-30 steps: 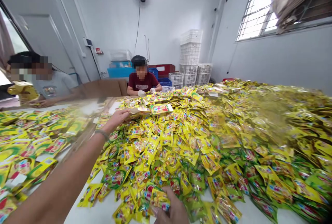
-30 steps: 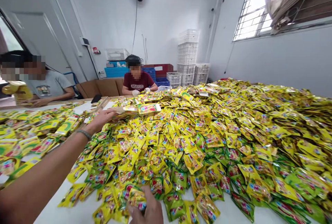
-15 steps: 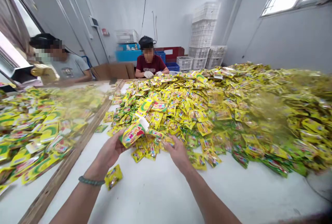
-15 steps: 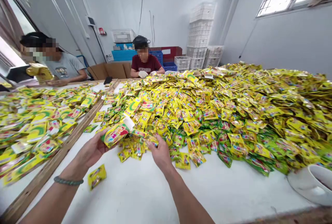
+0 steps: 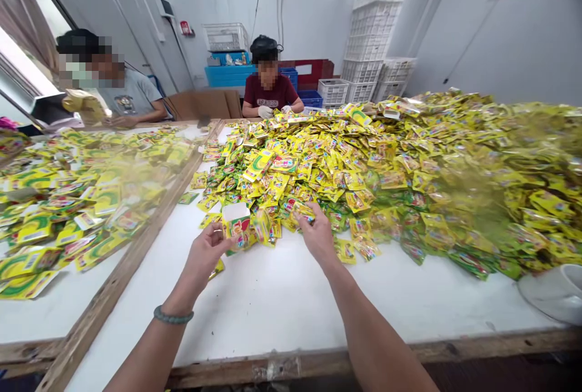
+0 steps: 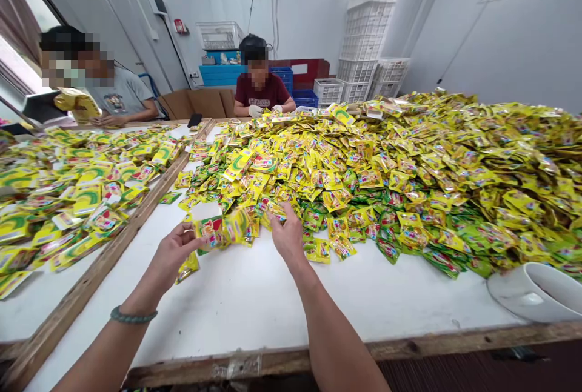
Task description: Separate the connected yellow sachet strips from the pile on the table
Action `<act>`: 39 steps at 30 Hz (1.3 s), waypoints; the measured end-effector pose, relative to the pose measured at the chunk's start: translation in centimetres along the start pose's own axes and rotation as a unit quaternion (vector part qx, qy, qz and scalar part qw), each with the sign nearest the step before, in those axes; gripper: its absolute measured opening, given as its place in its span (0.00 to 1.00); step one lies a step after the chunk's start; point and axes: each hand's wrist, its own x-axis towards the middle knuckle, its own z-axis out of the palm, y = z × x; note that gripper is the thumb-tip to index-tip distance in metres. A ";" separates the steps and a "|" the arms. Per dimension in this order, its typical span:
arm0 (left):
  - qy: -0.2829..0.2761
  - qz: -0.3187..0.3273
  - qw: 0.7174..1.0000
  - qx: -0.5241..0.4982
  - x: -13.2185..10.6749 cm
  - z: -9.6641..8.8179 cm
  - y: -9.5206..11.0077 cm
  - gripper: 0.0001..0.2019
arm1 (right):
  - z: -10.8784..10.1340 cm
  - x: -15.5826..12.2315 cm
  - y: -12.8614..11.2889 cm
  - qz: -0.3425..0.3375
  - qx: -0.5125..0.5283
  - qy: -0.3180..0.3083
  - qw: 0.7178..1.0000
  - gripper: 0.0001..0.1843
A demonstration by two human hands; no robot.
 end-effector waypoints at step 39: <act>-0.118 -0.063 0.991 -0.029 -1.9 0.8 0.1 0.22 | 0.9 -2.8 -2.2 -0.151 0.000 -0.195 0.969 0.12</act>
